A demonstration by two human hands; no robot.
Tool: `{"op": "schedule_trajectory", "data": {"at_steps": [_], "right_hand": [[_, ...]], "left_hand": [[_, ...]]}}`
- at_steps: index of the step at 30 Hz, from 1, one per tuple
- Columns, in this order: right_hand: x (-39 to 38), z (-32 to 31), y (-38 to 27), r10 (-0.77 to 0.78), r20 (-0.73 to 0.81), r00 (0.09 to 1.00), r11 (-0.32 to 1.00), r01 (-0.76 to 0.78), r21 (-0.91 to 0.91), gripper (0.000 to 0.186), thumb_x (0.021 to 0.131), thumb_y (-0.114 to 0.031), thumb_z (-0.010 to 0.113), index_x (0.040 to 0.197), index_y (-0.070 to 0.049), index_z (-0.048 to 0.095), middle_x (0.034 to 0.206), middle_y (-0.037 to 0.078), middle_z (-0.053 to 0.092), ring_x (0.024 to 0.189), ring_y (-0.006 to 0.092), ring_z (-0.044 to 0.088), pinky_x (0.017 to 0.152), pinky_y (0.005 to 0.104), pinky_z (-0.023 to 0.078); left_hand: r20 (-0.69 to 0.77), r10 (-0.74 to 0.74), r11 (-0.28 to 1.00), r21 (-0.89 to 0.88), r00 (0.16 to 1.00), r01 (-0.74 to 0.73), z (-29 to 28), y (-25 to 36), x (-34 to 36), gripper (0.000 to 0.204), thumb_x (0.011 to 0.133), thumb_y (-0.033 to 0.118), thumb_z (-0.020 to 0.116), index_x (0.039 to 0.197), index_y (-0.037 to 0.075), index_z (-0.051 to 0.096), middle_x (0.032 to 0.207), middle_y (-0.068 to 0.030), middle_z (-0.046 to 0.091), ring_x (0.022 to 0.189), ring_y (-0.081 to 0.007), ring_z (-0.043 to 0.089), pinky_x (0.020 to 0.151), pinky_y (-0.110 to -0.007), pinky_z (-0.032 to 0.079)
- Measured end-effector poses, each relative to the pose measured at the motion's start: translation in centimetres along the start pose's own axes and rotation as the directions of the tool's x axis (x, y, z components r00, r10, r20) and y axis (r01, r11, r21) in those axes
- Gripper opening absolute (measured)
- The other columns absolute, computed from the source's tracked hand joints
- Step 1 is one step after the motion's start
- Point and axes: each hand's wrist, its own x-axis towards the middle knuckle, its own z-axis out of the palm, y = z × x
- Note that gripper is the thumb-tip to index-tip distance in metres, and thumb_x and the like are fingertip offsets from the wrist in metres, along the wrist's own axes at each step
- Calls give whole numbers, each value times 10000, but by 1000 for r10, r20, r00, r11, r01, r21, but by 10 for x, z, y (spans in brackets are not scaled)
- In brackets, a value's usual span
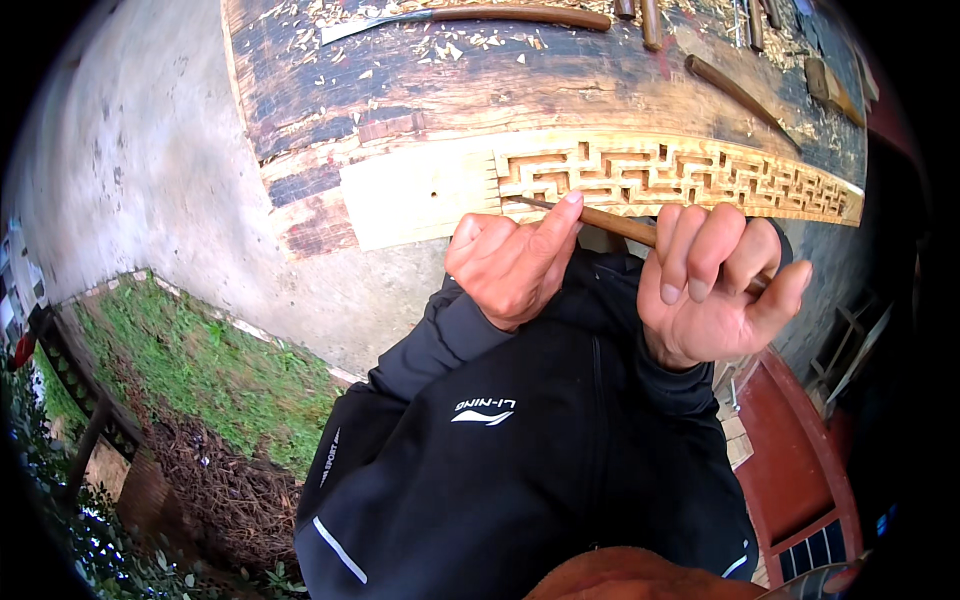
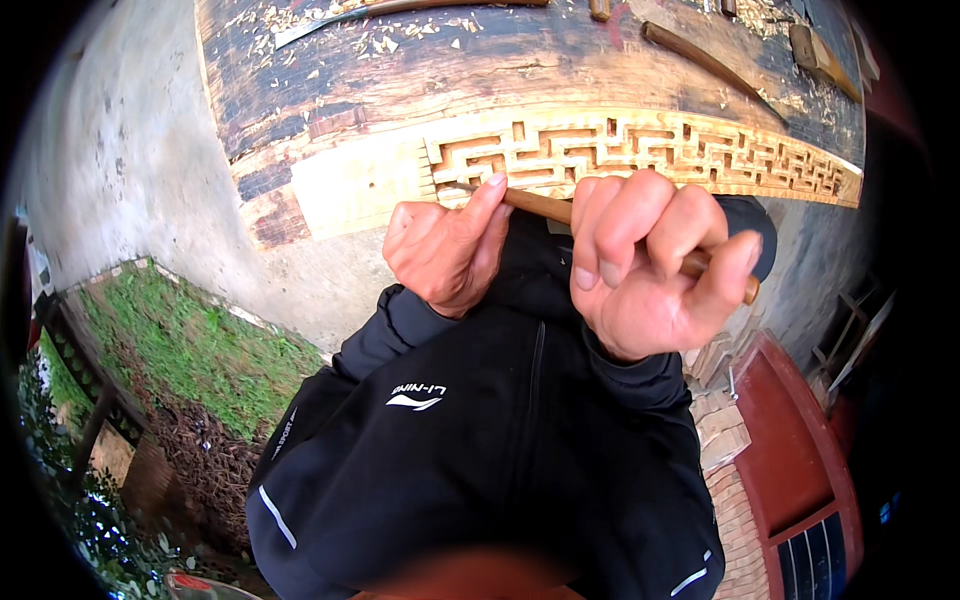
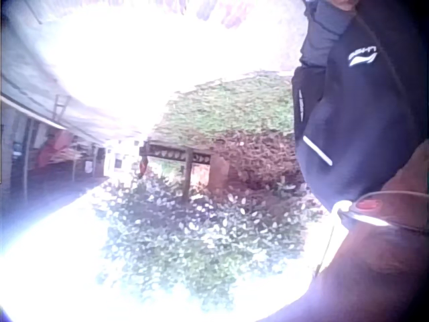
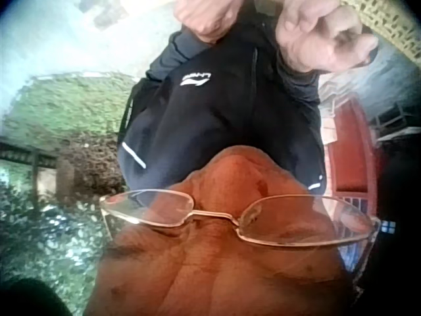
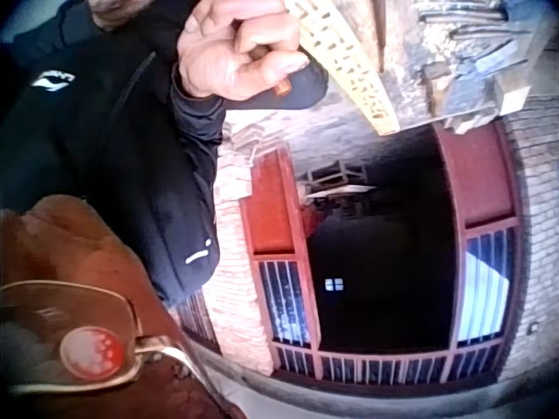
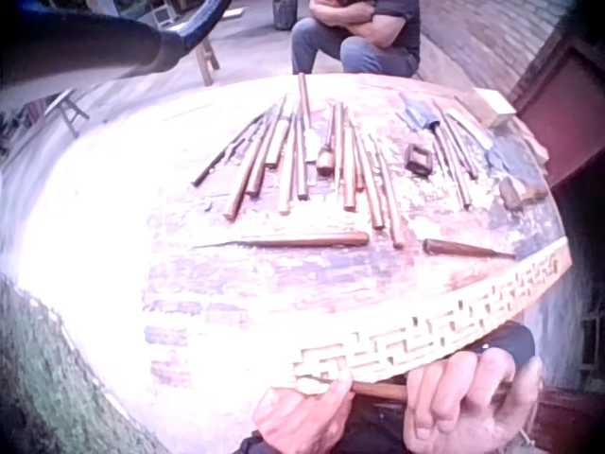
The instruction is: The person carves a geometric lattice pattern into a wooden plank using a chisel. They hold the chisel with both hands and press the tip into the wood to remove material while the plank rests on a workbench.
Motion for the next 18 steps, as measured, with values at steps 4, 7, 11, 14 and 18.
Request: {"op": "schedule_trajectory", "data": {"at_steps": [4, 7, 11, 14, 18], "right_hand": [[1, -7, -2, 43, -51, 998, 996, -39, 74, 638, 1216, -588, 242, 749, -174, 373, 667, 55, 523, 493, 163, 451, 566, 328, 343], [0, -6, -13, 66, -62, 996, 977, -52, 207, 663, 1210, -614, 269, 726, -178, 392, 669, 34, 530, 476, 145, 438, 525, 320, 333], [0, -3, -31, 30, -4, 1000, 997, -30, 74, 671, 1193, -628, 349, 699, -178, 407, 622, -3, 522, 425, 96, 438, 461, 266, 289], [-3, 1, -24, -87, 83, 993, 996, 86, 20, 699, 1185, -673, 288, 727, -154, 387, 628, 47, 559, 427, 139, 431, 426, 287, 316], [-3, 12, -11, -178, 199, 964, 979, 194, -60, 689, 1183, -663, 331, 760, -124, 399, 631, 67, 589, 413, 145, 455, 383, 279, 326]], "left_hand": [[16, 36, 999, 38, 999, -36, 2, 0, 1, 538, 718, -50, 957, 1233, 64, 854, 689, 30, 623, 552, -148, 510, 605, -300, 398], [56, 116, 993, 27, 992, -118, -9, -1, 1, 595, 711, -55, 946, 1284, 55, 829, 706, 34, 638, 552, -144, 512, 592, -300, 397], [151, 142, 990, -2, 978, -144, -24, 12, 3, 688, 708, -81, 907, 1372, 44, 777, 820, 16, 742, 568, -133, 553, 571, -291, 401], [135, 87, 996, -15, 987, -86, -17, 17, 1, 684, 718, -89, 902, 1378, 31, 766, 925, -29, 806, 581, -129, 604, 555, -285, 410], [92, 46, 998, -56, 995, -41, -11, 10, -3, 678, 732, -121, 887, 1381, 19, 751, 1011, -76, 841, 583, -140, 653, 540, -291, 441]]}}
